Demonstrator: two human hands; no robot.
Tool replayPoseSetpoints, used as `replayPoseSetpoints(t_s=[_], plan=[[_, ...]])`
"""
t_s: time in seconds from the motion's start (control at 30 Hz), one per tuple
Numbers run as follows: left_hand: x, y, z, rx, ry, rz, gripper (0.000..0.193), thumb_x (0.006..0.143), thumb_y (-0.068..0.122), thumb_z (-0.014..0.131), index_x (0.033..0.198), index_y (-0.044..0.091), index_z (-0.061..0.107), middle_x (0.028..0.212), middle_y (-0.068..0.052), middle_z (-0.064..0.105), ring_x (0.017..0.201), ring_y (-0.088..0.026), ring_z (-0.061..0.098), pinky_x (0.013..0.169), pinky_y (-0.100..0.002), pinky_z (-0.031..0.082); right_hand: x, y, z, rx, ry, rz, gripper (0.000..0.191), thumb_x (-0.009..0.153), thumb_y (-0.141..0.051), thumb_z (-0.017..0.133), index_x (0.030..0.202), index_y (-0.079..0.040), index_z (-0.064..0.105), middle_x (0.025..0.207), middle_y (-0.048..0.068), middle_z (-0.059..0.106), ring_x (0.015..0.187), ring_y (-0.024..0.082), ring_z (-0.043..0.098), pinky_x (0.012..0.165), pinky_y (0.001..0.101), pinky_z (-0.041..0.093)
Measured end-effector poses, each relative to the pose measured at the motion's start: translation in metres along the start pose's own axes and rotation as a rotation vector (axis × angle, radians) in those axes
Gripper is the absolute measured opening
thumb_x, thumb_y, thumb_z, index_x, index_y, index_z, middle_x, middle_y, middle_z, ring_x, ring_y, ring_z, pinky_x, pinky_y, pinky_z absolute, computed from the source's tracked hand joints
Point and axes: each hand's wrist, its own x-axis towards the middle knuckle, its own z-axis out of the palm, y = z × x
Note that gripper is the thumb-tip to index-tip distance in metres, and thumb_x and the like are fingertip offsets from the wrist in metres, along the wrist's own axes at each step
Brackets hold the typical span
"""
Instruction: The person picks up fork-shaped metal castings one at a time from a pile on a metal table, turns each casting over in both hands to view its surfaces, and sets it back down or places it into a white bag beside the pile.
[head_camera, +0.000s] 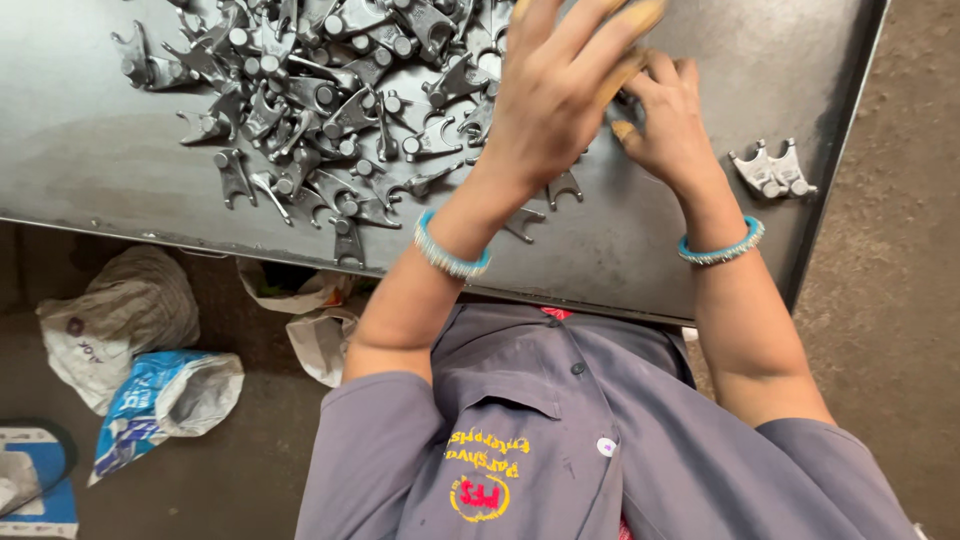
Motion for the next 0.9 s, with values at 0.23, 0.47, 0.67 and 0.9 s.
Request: replayPoseSetpoints(t_s=[0.23, 0.47, 0.67, 0.9], plan=[[-0.121, -0.01, -0.035, -0.115, -0.251, -0.436, 0.066, 0.077, 0.023, 0.091, 0.137, 0.018, 0.062, 0.14, -0.015, 0.056, 0.124, -0.036, 0.055, 0.105, -0.045, 0.048, -0.057, -0.001, 0.001, 0.027, -0.024, 0.035, 0.048, 0.079, 0.008, 0.075, 0.123, -0.012, 0.075, 0.13, 0.008, 0.062, 0.115, 0.035, 0.049, 0.104, 0.0416, 0.047], [-0.185, -0.005, -0.039, -0.167, -0.383, -0.802, 0.092, 0.061, 0.018, 0.097, 0.142, 0.023, 0.056, 0.13, -0.017, 0.049, 0.09, -0.03, 0.064, 0.071, -0.039, 0.059, -0.125, -0.025, 0.007, 0.094, -0.04, 0.011, 0.038, 0.073, 0.012, 0.066, 0.098, -0.011, 0.08, 0.126, 0.007, 0.067, 0.109, 0.032, 0.054, 0.098, 0.0395, 0.048], [-0.188, -0.005, -0.014, -0.233, -0.369, -0.692, 0.087, 0.063, 0.01, 0.095, 0.141, 0.022, 0.057, 0.128, -0.013, 0.051, 0.084, -0.027, 0.065, 0.071, -0.039, 0.06, -0.157, -0.048, -0.005, 0.195, -0.007, 0.16, 0.041, 0.067, 0.016, 0.062, 0.094, -0.012, 0.076, 0.12, 0.003, 0.071, 0.119, 0.03, 0.061, 0.103, 0.0391, 0.049], [-0.189, -0.009, 0.004, -0.188, -0.339, -0.689, 0.077, 0.065, 0.005, 0.092, 0.133, 0.016, 0.057, 0.121, -0.015, 0.05, 0.076, -0.03, 0.065, 0.071, -0.043, 0.056, -0.154, -0.057, 0.014, 0.251, 0.106, 0.309, 0.06, 0.074, -0.005, 0.087, 0.128, -0.002, 0.062, 0.119, 0.014, 0.062, 0.106, 0.029, 0.061, 0.09, 0.0369, 0.055]])
